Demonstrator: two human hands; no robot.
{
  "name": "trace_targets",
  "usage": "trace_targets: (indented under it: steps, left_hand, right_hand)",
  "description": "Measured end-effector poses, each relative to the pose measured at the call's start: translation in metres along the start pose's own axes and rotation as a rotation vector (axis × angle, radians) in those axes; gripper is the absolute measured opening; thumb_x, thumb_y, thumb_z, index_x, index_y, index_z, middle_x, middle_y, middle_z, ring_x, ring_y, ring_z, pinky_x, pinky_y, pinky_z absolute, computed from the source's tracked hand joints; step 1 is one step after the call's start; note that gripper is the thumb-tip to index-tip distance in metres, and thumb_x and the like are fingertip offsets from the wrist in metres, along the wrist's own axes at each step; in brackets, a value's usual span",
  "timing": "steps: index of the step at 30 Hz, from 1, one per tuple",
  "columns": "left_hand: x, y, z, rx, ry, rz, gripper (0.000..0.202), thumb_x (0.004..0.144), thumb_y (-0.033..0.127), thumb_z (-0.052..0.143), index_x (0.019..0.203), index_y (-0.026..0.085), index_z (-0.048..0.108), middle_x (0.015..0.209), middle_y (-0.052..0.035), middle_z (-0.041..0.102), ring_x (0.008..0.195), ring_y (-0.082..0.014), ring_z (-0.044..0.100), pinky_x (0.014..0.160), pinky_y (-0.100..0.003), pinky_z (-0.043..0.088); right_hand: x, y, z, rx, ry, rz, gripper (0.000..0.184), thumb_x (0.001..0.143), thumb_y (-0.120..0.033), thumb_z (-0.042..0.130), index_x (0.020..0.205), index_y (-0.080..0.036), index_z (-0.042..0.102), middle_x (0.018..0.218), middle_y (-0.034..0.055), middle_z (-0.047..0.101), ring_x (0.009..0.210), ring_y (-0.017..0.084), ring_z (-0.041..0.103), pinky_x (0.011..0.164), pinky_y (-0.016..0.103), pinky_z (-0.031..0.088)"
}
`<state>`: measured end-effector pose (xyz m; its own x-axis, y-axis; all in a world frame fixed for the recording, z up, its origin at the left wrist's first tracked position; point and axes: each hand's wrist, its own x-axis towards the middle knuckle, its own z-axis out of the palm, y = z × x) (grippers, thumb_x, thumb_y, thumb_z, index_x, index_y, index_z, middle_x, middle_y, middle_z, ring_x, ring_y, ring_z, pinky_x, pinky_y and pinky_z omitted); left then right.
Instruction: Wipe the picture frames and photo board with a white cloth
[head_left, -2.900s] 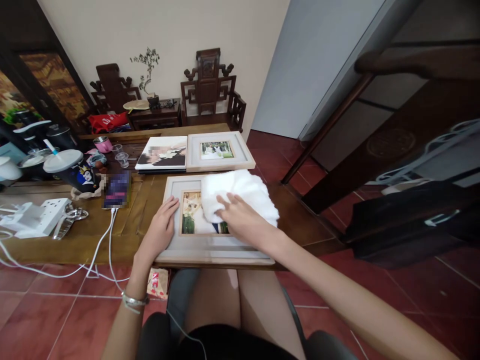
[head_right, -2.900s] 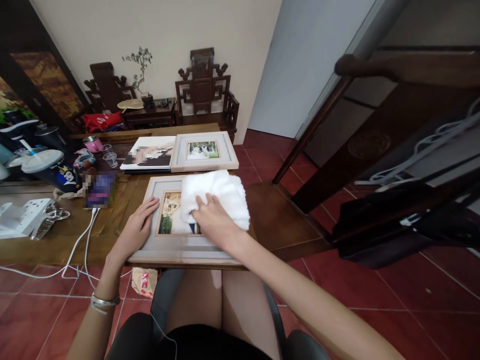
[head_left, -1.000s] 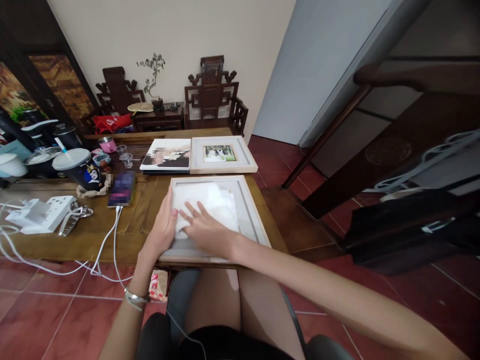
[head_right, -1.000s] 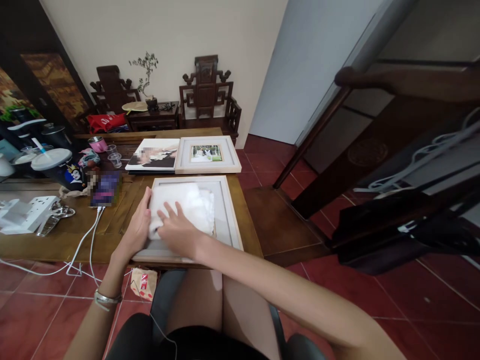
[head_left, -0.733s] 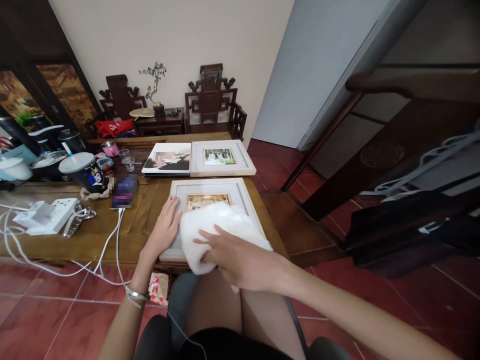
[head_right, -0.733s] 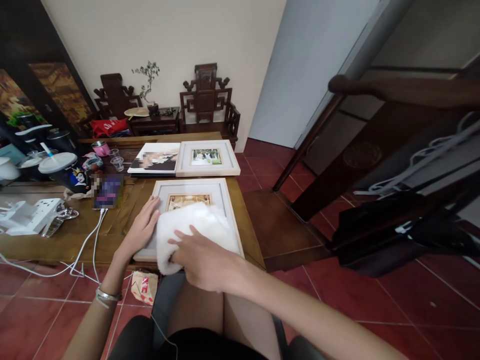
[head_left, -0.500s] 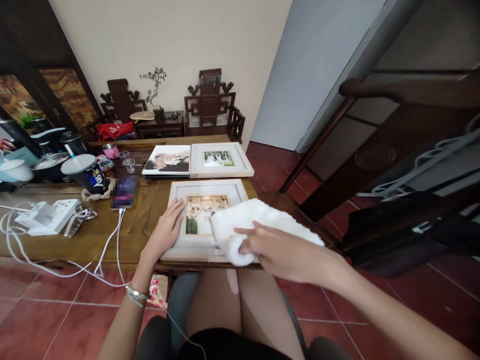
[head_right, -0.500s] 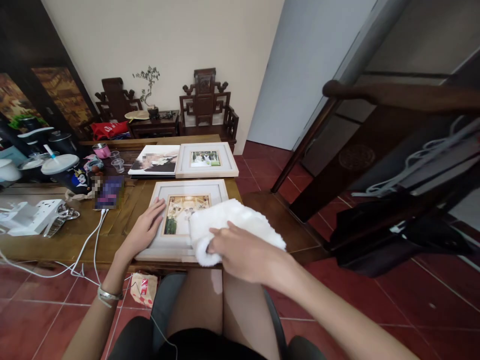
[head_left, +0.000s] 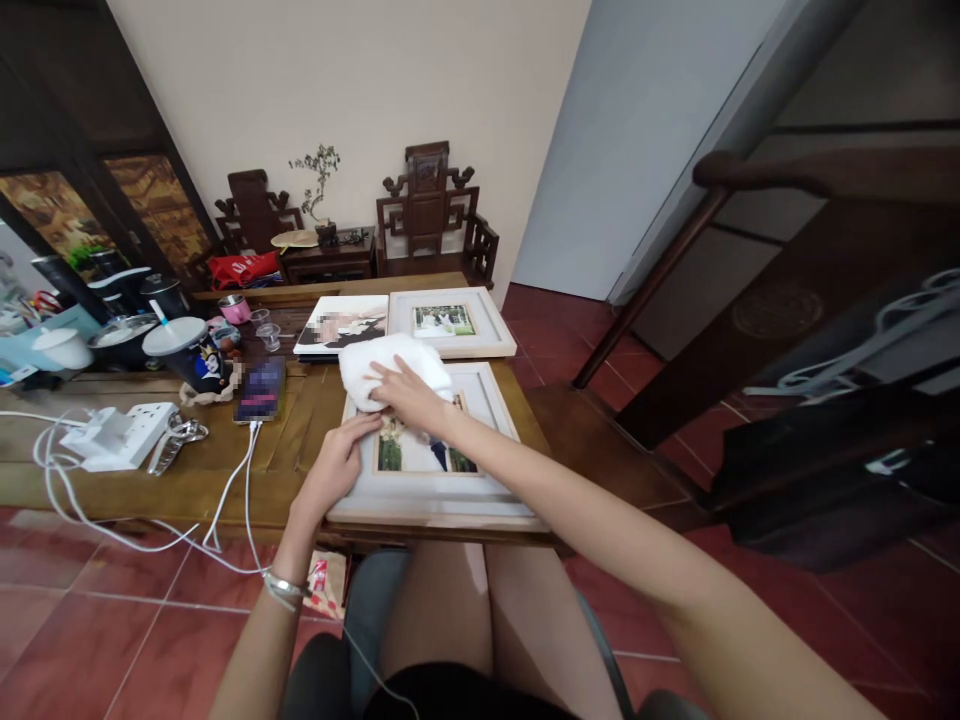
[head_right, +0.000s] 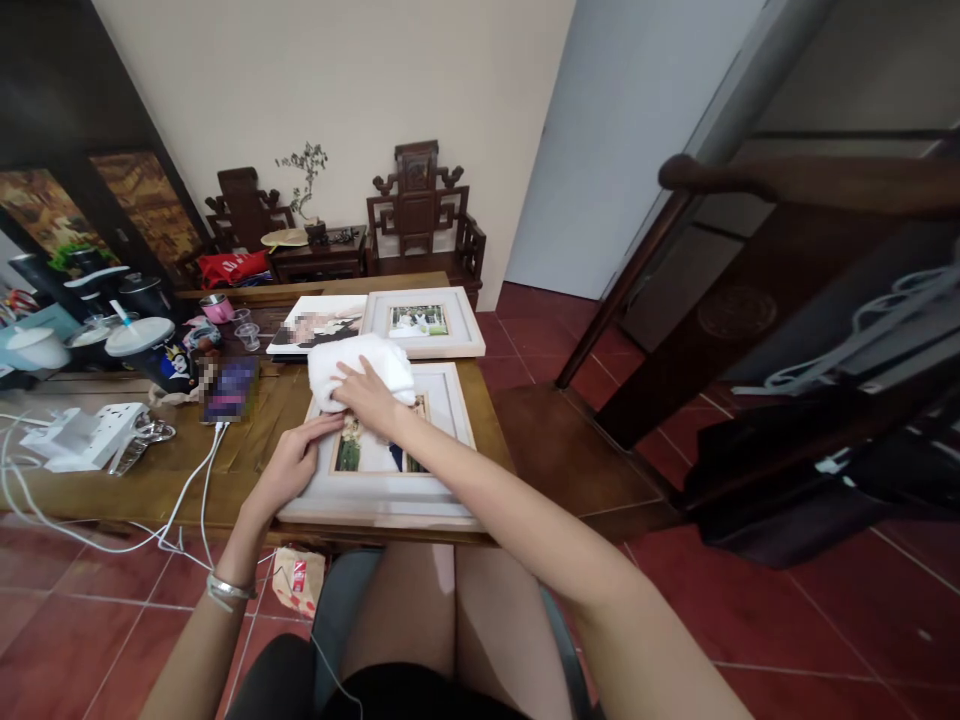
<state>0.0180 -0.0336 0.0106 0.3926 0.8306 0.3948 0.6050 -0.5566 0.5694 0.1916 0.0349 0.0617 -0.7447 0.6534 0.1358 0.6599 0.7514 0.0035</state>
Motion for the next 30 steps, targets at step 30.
trace_targets:
  steps: [30]
  left_hand:
    - [-0.001,-0.005,0.006,0.129,-0.021,-0.020,0.055,0.080,-0.001,0.035,0.126,0.015,0.060,0.138,-0.0119,0.056,0.132,-0.0232,0.049,0.114,-0.048,0.037]
  right_hand:
    - [-0.149,0.011,-0.033,0.075,-0.182,0.338,0.057,0.064,0.010,0.037,0.107,-0.010,0.069,0.113,0.0167,0.070,0.141,0.027,0.031,0.113,0.048,0.029]
